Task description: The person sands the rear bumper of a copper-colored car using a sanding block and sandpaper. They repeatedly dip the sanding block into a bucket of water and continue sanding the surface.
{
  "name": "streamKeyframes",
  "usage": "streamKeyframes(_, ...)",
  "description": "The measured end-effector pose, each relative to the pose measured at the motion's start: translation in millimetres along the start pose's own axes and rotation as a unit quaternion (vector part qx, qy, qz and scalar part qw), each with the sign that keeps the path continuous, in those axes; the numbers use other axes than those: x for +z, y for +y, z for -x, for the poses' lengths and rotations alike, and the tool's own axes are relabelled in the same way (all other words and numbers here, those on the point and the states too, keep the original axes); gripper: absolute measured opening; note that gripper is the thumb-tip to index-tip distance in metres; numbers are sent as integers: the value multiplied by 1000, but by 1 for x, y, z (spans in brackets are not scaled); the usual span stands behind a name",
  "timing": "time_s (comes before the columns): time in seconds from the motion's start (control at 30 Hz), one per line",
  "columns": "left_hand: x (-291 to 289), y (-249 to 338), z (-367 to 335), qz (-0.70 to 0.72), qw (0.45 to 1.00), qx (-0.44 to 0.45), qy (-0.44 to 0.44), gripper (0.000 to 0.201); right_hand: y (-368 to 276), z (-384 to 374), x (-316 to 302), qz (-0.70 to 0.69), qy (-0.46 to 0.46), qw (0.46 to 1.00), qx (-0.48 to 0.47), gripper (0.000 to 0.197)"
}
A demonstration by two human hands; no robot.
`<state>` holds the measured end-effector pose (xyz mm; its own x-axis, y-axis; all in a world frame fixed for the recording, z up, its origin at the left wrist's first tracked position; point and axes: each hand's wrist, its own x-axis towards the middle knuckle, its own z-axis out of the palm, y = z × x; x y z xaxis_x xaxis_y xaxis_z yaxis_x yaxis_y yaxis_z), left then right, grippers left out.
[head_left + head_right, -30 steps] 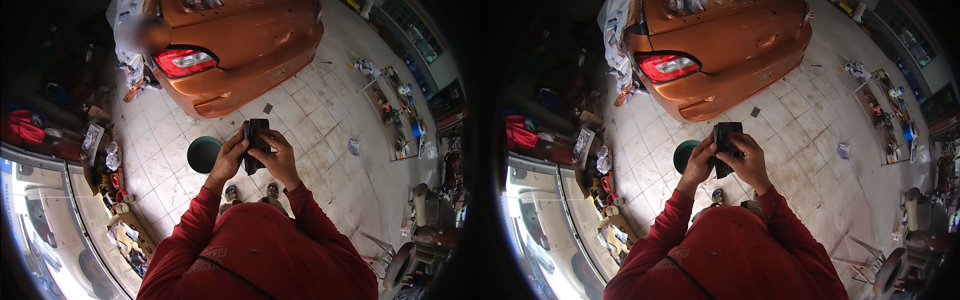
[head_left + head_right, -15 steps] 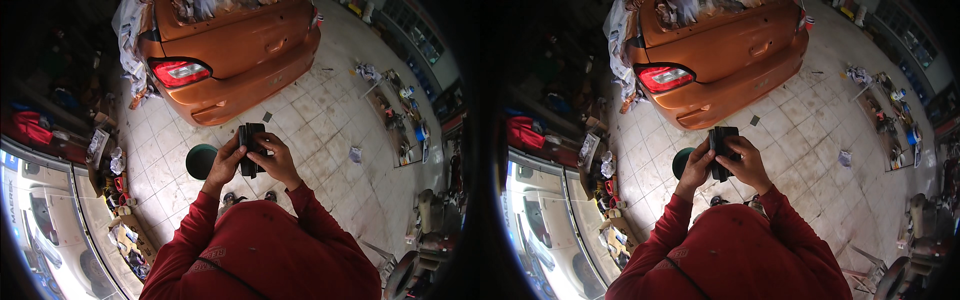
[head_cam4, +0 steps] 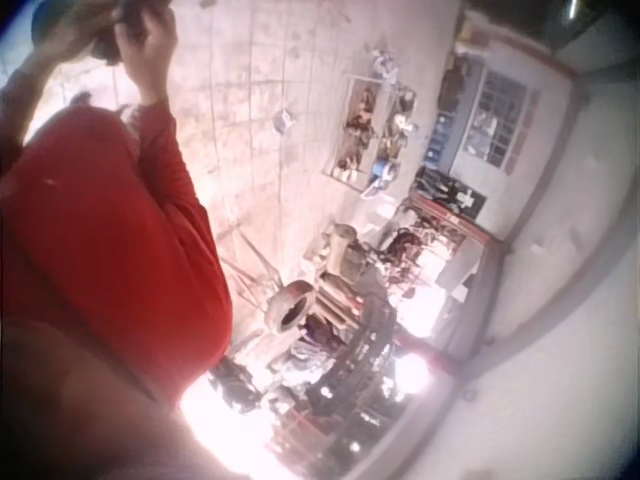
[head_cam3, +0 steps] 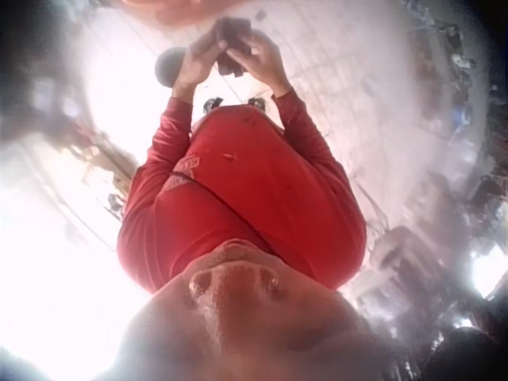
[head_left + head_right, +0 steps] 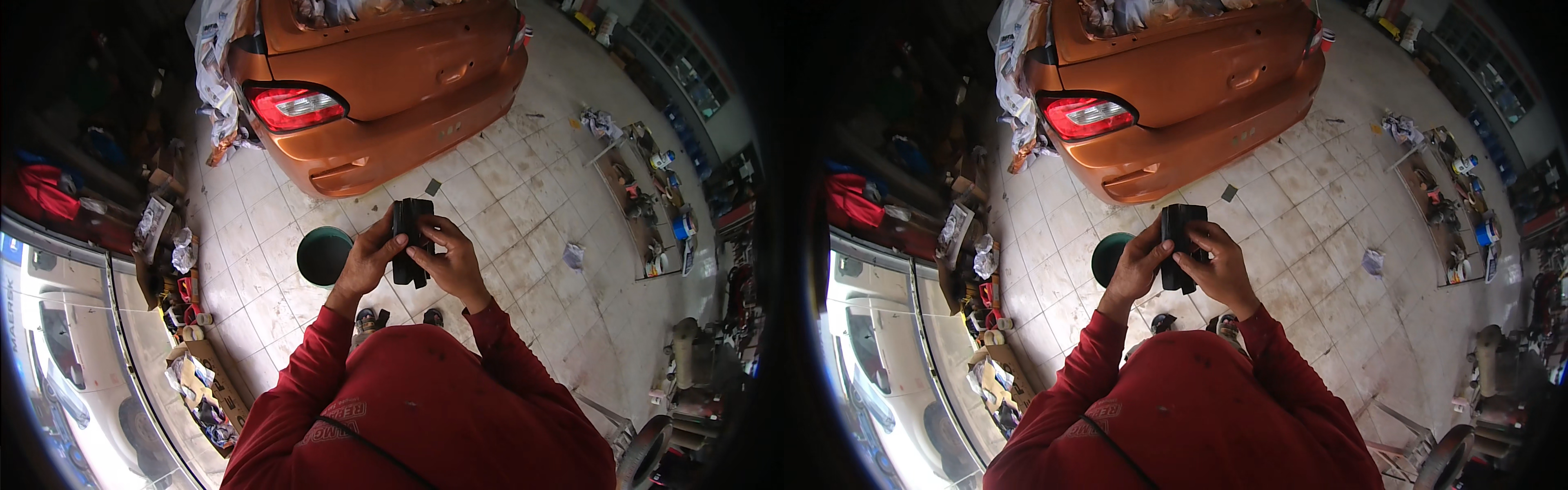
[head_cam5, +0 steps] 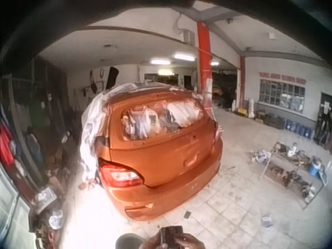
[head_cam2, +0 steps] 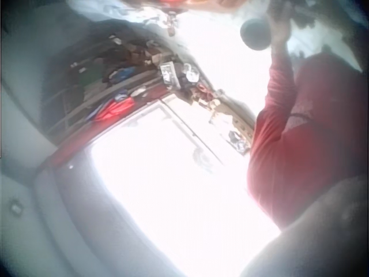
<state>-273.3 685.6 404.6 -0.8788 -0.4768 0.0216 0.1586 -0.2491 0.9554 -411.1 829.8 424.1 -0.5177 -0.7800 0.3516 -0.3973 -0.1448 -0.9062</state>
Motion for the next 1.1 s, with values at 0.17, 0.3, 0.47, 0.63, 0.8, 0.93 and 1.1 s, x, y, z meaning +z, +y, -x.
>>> streamKeyframes(0.17,-6,1,4,0,1000,-19,-1,77,-6,5,3,-2,-20,999,42,44)
streamKeyframes(0.3,-6,1,5,-16,1000,-6,4,76,-12,6,8,6,-23,999,37,41)
streamKeyframes(0.47,2,16,8,-71,997,14,6,66,-16,5,14,70,-9,997,8,33)
streamKeyframes(0.63,-10,-7,9,156,985,-46,65,50,-1,13,7,-25,40,990,132,22)
streamKeyframes(0.8,-32,-22,7,259,956,-81,111,41,27,24,-17,-240,174,909,292,24)
streamKeyframes(0.93,-47,-20,4,303,941,-74,130,37,24,24,-49,-267,222,896,276,23)
streamKeyframes(1.1,-81,-52,-1,401,901,-96,133,37,42,37,-70,-131,187,948,223,38)
